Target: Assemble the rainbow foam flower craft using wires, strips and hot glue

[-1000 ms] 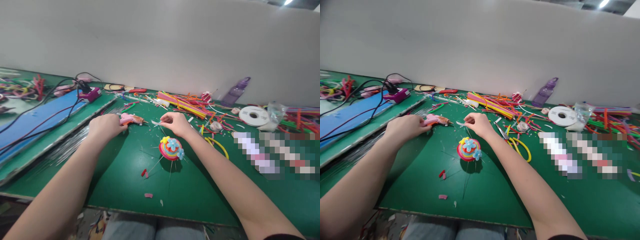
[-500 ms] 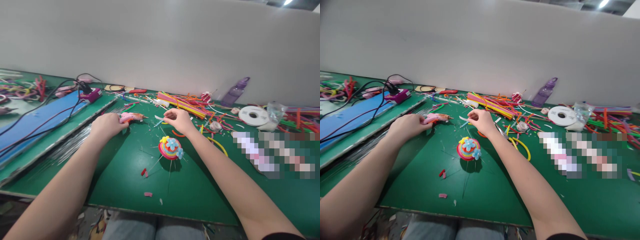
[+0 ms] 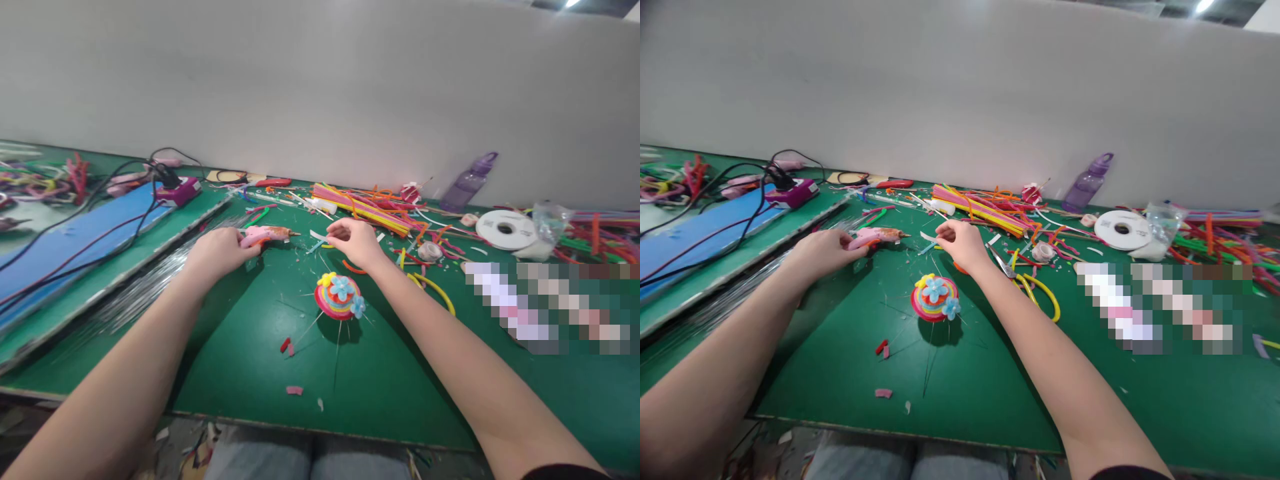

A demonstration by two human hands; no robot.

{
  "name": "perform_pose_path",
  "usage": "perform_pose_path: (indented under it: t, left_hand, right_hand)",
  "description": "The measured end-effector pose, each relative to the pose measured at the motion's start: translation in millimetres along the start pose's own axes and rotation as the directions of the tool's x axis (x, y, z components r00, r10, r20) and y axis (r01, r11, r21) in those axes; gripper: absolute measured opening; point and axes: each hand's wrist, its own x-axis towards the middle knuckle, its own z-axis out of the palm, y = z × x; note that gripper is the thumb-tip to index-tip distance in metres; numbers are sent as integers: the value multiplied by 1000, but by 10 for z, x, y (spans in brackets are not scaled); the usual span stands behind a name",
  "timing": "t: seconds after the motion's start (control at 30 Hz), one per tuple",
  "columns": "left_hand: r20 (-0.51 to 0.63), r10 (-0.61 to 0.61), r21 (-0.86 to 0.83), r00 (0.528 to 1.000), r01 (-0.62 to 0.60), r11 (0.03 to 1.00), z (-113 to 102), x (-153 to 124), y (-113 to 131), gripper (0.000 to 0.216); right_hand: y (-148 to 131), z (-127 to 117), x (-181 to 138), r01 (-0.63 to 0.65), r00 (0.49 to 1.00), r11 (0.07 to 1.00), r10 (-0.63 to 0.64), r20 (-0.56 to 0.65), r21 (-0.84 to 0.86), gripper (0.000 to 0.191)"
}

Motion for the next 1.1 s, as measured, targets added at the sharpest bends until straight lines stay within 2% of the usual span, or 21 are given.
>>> perform_pose_path:
  t: [0.17, 0.33, 1.1]
  left_hand:
    - [-16, -46, -57, 999, 45, 997, 76, 89, -25, 51]
    - [-5, -63, -85, 998, 63, 994, 60, 70, -21, 51]
    - [3, -58, -108, 998, 58, 992, 38, 49, -1, 51]
  right_hand:
    - [-23, 31, -14, -11, 1000, 1000, 11, 23, -2, 11]
    - [-41, 43, -17, -36, 999, 999, 36, 36, -1, 10]
    - [-3, 62, -14, -43, 999, 998, 43, 14, 37, 10]
